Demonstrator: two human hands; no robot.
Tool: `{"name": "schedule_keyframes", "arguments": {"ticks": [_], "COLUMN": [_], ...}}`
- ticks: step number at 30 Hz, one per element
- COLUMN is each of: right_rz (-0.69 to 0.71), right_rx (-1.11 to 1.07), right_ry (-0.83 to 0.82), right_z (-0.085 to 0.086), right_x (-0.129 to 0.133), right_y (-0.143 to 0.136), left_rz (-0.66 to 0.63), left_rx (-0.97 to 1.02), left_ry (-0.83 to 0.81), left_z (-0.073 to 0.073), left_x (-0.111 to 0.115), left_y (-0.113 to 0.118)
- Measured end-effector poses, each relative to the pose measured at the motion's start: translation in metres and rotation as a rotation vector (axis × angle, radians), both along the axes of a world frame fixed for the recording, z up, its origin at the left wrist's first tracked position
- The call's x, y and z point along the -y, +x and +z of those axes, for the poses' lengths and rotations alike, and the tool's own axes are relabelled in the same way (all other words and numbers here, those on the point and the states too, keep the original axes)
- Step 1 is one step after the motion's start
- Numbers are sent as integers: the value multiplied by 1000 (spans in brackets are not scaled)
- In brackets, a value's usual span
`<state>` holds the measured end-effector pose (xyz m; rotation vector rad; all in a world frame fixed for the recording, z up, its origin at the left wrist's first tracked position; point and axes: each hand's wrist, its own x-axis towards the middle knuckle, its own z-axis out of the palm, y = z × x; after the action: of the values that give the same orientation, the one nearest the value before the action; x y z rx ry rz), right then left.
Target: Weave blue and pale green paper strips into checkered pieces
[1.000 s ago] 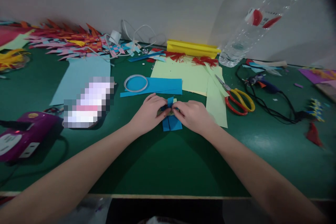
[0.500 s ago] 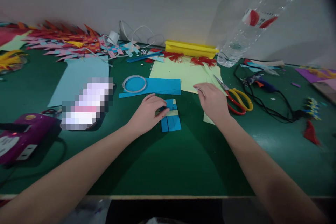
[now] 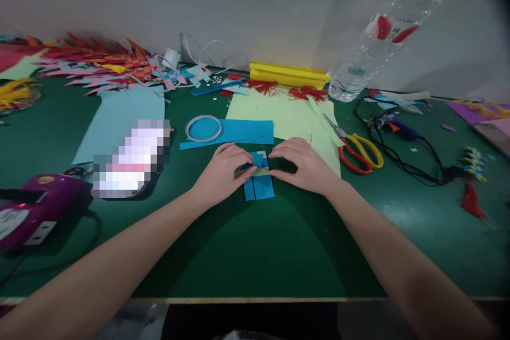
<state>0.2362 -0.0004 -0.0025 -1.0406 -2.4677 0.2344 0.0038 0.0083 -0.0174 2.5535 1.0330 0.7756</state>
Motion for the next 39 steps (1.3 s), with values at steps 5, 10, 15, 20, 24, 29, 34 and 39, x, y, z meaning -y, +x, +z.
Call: {"name": "schedule_keyframes", "arguments": {"ticks": [5,10,15,20,24,29,34,39], "right_rz": [65,80,80,83,94,94,95,96], "right_rx": [16,15,0,1,9,12,13,3], "right_ry": [-44,-51,-31,-31,-28,-9,2,6], "right_z": [-4,-6,-6,-7,-8,-8,-8,-10], "right_x": [0,-1,-2,-3,-3,-3,-4,-5], "right_y": [-1,-2,-3,-3,-3,-3,-3,-3], "left_rz": [-3,-2,0,0,9,12,8,2], "left_rx": [62,43,12,6,18,7,5,9], "left_ry": [-27,-83,-127,-125,-143,-170,-169,-179], "left_z": [-1,-3,-2,-1,-1,0,1,1], "left_x": [1,1,0,-1,-1,-1,0,-1], "left_y": [0,1,1,2,2,2,2,2]}}
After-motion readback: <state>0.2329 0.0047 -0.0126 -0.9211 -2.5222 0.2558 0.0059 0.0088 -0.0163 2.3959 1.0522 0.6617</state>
